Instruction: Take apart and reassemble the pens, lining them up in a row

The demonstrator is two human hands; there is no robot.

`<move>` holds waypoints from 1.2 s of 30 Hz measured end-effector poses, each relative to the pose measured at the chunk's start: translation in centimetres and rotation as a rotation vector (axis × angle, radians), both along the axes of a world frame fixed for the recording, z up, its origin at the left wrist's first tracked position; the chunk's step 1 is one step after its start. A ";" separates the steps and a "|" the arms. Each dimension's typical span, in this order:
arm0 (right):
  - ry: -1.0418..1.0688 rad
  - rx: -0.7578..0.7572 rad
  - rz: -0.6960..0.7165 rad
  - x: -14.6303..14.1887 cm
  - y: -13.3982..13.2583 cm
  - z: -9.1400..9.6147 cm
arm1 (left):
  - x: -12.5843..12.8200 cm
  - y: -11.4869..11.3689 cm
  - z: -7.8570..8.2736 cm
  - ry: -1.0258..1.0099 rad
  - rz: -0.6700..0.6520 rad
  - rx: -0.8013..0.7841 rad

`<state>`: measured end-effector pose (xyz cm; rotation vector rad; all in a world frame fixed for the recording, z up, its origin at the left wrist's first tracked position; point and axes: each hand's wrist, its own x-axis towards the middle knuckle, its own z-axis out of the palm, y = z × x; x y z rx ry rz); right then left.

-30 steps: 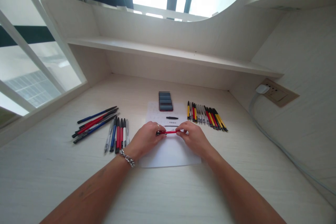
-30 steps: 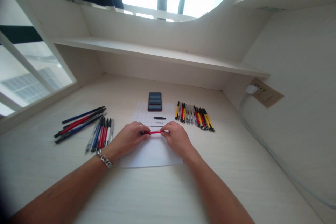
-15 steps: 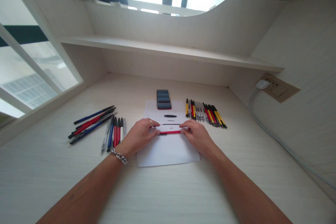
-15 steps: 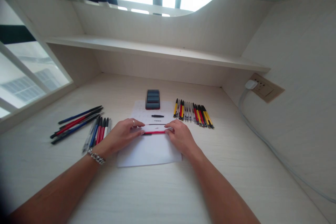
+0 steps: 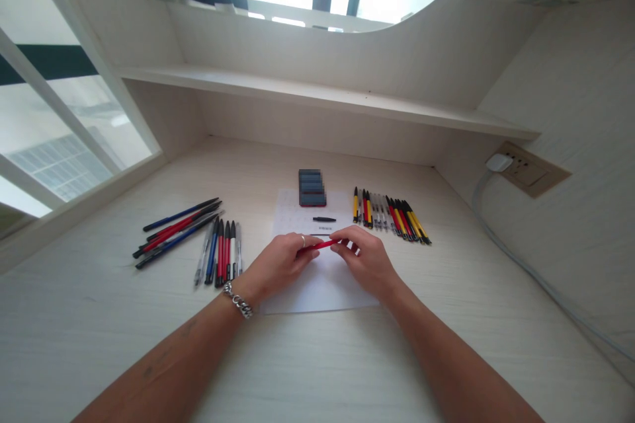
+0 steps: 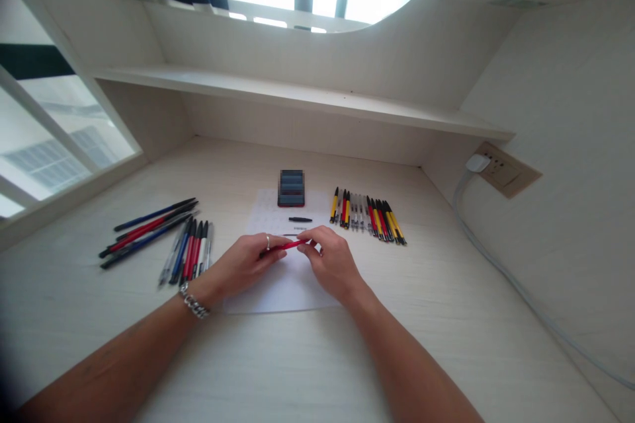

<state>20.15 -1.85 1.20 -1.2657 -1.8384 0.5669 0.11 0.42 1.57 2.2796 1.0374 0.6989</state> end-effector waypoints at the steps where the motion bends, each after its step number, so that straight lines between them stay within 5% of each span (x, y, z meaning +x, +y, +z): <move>1: 0.028 -0.005 -0.006 -0.1 0.0 0.0 | 0.0 0.0 0.0 -0.024 0.013 -0.015; 14: -0.336 -0.042 -0.149 -0.6 2.2 -2.7 | -0.3 0.5 -0.4 -0.174 0.116 -0.158; 25: 0.136 -0.027 -0.172 -0.1 0.5 -0.3 | -0.4 0.3 -0.3 -0.040 0.081 -0.014; 36: 0.104 0.061 -0.062 -0.7 -0.2 -0.3 | -0.2 0.4 -0.7 0.012 0.043 0.019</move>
